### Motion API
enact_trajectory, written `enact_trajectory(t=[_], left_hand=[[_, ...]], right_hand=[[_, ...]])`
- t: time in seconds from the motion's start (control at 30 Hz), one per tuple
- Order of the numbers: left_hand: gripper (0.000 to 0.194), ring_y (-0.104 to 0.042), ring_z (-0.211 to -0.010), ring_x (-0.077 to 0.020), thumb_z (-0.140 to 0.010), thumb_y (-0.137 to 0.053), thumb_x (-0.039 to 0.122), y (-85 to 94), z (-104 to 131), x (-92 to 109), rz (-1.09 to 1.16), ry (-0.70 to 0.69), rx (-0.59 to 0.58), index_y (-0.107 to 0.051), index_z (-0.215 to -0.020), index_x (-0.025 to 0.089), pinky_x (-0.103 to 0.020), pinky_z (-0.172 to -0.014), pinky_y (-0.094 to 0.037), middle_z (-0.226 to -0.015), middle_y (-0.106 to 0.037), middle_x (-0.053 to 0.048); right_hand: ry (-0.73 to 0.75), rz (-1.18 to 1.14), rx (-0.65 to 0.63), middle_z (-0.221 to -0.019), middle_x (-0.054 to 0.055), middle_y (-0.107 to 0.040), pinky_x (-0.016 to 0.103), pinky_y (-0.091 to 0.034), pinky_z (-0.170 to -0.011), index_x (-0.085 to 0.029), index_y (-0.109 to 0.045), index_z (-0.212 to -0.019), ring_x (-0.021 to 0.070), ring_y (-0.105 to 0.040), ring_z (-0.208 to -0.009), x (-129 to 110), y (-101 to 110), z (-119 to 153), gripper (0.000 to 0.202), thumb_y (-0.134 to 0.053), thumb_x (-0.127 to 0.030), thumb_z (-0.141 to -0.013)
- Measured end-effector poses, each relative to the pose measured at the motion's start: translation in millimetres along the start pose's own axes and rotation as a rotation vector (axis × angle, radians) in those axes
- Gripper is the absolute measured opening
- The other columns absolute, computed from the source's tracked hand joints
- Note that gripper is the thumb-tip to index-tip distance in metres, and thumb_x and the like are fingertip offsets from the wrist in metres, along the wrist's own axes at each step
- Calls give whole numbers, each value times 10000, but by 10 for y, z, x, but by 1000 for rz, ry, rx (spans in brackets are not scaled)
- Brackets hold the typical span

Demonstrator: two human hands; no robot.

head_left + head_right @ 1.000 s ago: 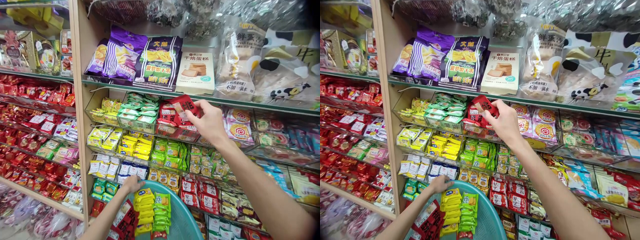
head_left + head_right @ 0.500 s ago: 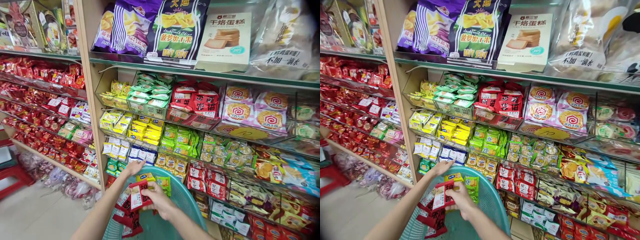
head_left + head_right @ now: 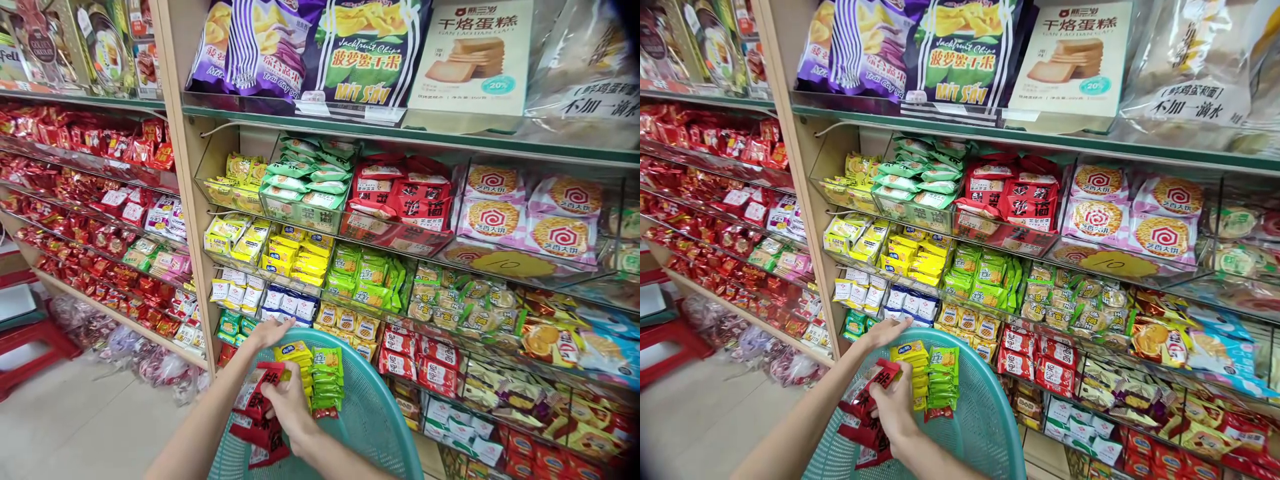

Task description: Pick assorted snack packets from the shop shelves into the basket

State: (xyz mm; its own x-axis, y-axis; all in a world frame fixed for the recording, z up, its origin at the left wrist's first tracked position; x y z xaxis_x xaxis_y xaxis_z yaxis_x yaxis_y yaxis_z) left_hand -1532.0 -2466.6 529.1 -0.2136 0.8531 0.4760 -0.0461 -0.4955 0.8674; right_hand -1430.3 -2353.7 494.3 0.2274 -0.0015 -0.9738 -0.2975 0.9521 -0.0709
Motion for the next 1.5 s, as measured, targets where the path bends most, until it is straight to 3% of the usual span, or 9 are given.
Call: enact_trajectory(t=[0.13, 0.3, 0.53, 0.83, 1.03, 1.17, 1.27, 1.37, 1.5], left_hand=[[957, -553, -1018, -340, -637, -81, 810, -15, 2, -31, 25, 19, -19, -645, -984, 118, -364, -804, -414, -1113, -598, -191], [909, -574, -983, -328, -652, -121, 794, -12, 9, -83, 33, 27, -6, -643, -963, 118, -349, -776, -425, -1059, -625, -189], [807, -589, -958, -310, -686, -144, 749, -17, 2, -55, -8, 11, -4, -659, -871, 156, -346, -774, -422, -1019, -651, -157], [755, -593, -926, -308, -703, -144, 726, -67, -15, 52, -66, -29, -23, -667, -816, 193, -374, -779, -414, -948, -673, -121], [778, -583, -946, -309, -707, -117, 726, -35, 70, 78, -74, -36, -29, -662, -800, 179, -370, -779, -412, -976, -662, -133], [773, -580, -960, -310, -703, -127, 725, -12, 114, 87, -84, -18, -21, -659, -832, 179, -364, -776, -417, -1007, -655, -132], [762, -586, -955, -304, -706, -124, 720, -8, 134, 103, -81, -26, -28, -656, -837, 190, -360, -773, -423, -1014, -657, -123], [771, -586, -953, -309, -708, -105, 718, -12, 138, 99, -82, -33, -20, -654, -837, 192, -374, -775, -423, -1008, -659, -124], [786, -582, -962, -309, -703, -100, 725, -35, 132, 78, -95, -23, -18, -651, -868, 190, -382, -784, -421, -1021, -653, -126]], right_hand=[[36, -46, 3, -602, -67, -557, 231, -439, -422, -220, -293, -1062, 136, -564, -471, 10, -25, 32, 576, -637, -315, -610], [105, 118, -42, -562, -92, -472, 232, -399, -375, -216, -303, -1100, 130, -517, -411, -29, 56, 24, 586, -625, -386, -641], [300, 306, 86, -794, 8, -592, 295, -456, -670, -228, -472, -952, 162, -565, -685, 17, 279, 73, 248, -499, -387, -764], [388, 485, 110, -997, 51, -576, 332, -379, -856, -257, -552, -1001, 222, -516, -967, 60, 325, 28, 246, -433, -359, -811], [359, 380, 113, -862, 48, -612, 303, -414, -755, -223, -586, -836, 204, -563, -818, 109, 365, -48, 195, -458, -363, -795], [279, 249, 105, -794, 36, -635, 276, -430, -680, -197, -596, -759, 184, -578, -733, 206, 343, -114, 262, -485, -433, -768], [287, 277, 136, -726, 29, -618, 264, -426, -635, -180, -587, -699, 171, -561, -679, 234, 337, -161, 290, -501, -451, -753], [376, 402, 183, -709, 34, -588, 272, -424, -635, -174, -567, -692, 165, -540, -672, 115, 372, -114, 278, -469, -417, -787], [692, 674, 172, -885, 51, -564, 313, -412, -756, -193, -555, -896, 180, -520, -842, -272, 312, 201, 201, -431, -337, -832]])
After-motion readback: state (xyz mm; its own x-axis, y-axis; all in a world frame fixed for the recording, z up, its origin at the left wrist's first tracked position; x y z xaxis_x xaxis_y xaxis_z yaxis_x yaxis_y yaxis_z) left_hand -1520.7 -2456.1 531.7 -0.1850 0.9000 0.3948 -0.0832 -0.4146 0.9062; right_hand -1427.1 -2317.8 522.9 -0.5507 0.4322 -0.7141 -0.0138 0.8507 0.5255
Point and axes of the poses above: each hand's wrist, its own z-axis away from the middle knuckle, its own y-axis out of the back of the hand, x = y × z, the point moved 6 cm from there along -z, towards the middle knuckle
